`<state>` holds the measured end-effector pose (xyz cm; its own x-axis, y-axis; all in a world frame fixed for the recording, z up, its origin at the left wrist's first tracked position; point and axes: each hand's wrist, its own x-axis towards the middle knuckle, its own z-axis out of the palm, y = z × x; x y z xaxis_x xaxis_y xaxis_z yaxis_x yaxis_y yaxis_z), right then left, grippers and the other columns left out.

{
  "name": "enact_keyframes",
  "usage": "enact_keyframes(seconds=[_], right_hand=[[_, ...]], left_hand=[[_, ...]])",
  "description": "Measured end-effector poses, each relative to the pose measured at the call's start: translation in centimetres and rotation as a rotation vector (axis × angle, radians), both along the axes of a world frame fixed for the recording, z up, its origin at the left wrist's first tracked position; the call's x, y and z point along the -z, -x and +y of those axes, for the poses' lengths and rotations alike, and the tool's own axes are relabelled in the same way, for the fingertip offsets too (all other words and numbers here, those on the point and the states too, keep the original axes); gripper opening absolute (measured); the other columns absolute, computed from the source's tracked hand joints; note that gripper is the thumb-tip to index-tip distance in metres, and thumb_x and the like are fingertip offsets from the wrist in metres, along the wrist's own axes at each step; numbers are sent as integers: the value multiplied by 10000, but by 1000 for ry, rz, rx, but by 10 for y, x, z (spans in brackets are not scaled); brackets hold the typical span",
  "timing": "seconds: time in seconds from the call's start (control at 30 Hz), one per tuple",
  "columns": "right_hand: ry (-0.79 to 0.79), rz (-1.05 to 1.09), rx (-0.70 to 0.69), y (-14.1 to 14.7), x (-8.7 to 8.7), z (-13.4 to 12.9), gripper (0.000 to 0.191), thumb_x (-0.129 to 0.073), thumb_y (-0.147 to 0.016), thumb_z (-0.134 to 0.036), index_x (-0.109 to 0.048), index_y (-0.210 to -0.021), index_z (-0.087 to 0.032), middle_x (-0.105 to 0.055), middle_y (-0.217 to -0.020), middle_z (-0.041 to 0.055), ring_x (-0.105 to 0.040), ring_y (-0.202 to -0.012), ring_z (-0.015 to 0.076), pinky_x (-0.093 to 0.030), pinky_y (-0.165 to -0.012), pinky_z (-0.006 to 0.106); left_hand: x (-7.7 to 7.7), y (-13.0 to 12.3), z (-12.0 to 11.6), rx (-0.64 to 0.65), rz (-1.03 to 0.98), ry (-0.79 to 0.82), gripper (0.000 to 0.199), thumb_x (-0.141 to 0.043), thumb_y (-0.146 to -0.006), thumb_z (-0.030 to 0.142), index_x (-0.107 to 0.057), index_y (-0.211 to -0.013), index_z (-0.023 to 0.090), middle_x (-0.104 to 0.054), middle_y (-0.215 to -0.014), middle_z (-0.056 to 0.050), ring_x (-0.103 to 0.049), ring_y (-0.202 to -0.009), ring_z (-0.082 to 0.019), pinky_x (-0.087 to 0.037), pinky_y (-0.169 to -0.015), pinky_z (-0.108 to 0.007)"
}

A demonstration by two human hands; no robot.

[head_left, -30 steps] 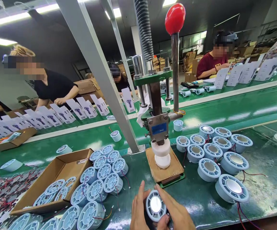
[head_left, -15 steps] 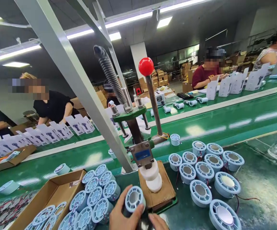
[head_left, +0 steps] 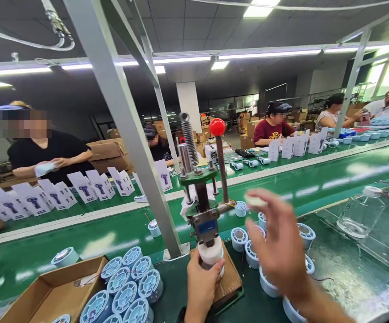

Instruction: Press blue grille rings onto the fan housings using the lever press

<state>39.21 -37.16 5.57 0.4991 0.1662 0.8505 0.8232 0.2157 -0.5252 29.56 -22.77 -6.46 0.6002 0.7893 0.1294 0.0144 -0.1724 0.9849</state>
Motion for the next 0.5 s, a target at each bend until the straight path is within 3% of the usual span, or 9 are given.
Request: enact_keyframes(seconds=[0.07, 0.13, 0.2, 0.27, 0.33, 0.4, 0.5], right_hand=[[-107, -133, 30, -39, -68, 16, 473, -533, -878, -174, -436, -1337, -224, -517, -1289, 79, -515, -1213, 206, -513, -956, 359], [-82, -174, 80, -71, -128, 38, 485, -552, -848, -197, -466, -1326, -203, -549, -1234, 87, -548, -1138, 197, -511, -918, 349], [42, -86, -42, -91, -166, 62, 393, -515, -863, -233, -532, -1247, -156, -608, -1067, 89, -612, -945, 169, -526, -840, 337], [181, 26, -229, -100, -181, 81, 310, -409, -897, -253, -586, -1105, -107, -621, -865, 73, -625, -714, 135, -542, -695, 305], [253, 90, -339, -101, -180, 92, 327, -314, -905, -239, -589, -1002, -90, -597, -751, 52, -594, -543, 113, -511, -534, 260], [261, 120, -358, -98, -177, 96, 320, -293, -897, -219, -576, -978, -94, -588, -739, 39, -568, -466, 98, -466, -446, 231], [278, 158, -368, -91, -181, 87, 296, -313, -900, -198, -583, -954, -91, -596, -783, 44, -570, -462, 81, -457, -432, 212]], left_hand=[[1, -2, -1, 9, -23, -9, 569, -788, -618, 312, -669, -1130, 94, -751, -1039, -148, -691, -978, -309, -546, -849, -368], [1, 0, -1, 9, -47, -23, 525, -793, -611, 275, -695, -1103, 122, -756, -1032, -125, -685, -990, -299, -538, -866, -356], [1, 5, 0, 12, -71, -38, 492, -798, -604, 254, -714, -1077, 145, -762, -1009, -104, -690, -957, -284, -541, -849, -344], [3, 7, -2, 14, -87, -52, 480, -801, -598, 241, -722, -1064, 157, -764, -993, -92, -692, -923, -272, -539, -842, -341], [5, 6, -4, 17, -94, -63, 477, -797, -606, 244, -720, -1069, 157, -762, -987, -86, -690, -906, -263, -532, -847, -344], [8, 4, -6, 21, -92, -72, 482, -780, -630, 258, -707, -1094, 150, -757, -992, -82, -683, -902, -255, -525, -847, -344], [12, 3, -8, 44, -72, -87, 497, -743, -665, 267, -679, -1142, 144, -746, -1024, -75, -671, -923, -246, -512, -851, -333]])
